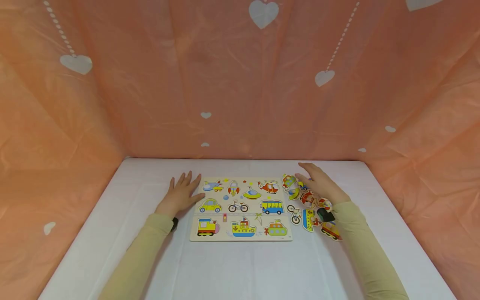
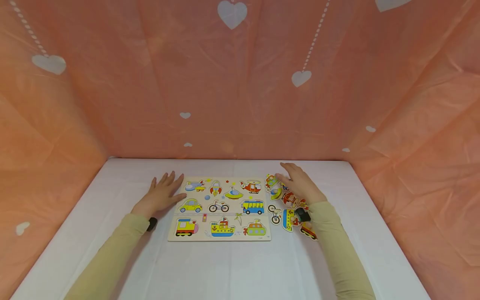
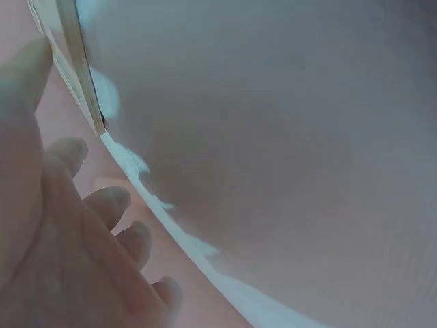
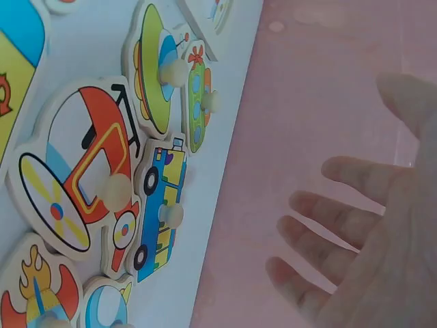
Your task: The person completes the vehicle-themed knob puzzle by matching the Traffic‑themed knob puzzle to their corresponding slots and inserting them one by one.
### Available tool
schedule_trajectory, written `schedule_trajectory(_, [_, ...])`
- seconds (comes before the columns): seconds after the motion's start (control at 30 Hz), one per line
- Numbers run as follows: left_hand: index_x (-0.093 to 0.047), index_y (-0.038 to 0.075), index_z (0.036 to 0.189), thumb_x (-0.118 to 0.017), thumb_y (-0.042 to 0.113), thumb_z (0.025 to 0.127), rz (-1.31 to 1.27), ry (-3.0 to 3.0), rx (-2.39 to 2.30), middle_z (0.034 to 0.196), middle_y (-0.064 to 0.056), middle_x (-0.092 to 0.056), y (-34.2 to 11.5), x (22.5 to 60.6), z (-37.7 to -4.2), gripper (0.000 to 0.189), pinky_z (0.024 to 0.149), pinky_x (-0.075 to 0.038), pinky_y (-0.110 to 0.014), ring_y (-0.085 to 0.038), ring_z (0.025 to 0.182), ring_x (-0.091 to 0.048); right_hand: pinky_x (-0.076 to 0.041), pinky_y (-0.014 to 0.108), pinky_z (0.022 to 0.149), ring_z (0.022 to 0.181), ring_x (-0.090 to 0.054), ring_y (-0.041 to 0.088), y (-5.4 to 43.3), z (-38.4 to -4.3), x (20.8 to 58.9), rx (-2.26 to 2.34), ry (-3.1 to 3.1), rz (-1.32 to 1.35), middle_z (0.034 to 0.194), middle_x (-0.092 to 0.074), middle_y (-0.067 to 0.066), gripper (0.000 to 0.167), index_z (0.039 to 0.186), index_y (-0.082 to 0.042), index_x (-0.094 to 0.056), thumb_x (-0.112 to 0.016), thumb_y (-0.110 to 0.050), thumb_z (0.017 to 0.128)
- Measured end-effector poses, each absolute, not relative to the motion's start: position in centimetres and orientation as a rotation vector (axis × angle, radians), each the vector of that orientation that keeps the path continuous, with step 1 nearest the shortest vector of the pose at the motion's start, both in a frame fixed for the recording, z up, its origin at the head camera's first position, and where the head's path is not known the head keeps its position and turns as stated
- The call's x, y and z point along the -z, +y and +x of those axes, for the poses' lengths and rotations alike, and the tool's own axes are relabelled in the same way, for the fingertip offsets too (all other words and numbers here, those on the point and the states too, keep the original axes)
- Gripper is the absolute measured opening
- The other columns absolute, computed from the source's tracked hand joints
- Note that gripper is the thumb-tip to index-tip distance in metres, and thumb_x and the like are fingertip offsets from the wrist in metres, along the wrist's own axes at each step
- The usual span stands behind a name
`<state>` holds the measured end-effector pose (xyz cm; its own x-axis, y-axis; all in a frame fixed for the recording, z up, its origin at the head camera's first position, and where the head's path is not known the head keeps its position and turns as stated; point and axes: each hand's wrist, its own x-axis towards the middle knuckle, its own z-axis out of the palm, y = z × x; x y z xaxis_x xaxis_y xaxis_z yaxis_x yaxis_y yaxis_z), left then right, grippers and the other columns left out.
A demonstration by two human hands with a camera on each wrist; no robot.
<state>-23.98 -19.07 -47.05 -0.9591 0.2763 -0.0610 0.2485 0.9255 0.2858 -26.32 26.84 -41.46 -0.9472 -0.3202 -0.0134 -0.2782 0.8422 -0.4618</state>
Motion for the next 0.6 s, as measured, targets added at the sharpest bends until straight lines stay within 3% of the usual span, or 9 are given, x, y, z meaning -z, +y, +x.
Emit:
schedule_trajectory(0.3, [-0.023,0.011,0.153,-0.056,0.05,0.092,0.4,2.956,-0.42,0.155,-0.026,-0.013,-19.0,46.7,-24.2,0.079,0.109,0.002,-0.064,-0.047,0.14,-0.007,-0.031,0.059,0.104,0.128,-0.039,0.045,28.1,-26.5,41.4,1.008,2.887,-0.545,0.141,-0.041,0.027,0.054,0.143,0.004,-0.037,-0.037,-0.034,0.104])
schedule_trajectory(0.6, [-0.026,0.012,0.152,-0.057,0.05,0.092,0.39,2.952,-0.443,0.154,-0.026,-0.016,-19.1,46.9,-23.9,0.077,0.109,-0.002,-0.064,-0.048,0.14,-0.009,-0.03,0.057,0.105,0.128,-0.04,0.043,28.9,-26.1,41.6,1.14,2.851,-0.481,0.137,-0.047,0.026,0.05,0.14,0.004,-0.042,-0.036,-0.031,0.105])
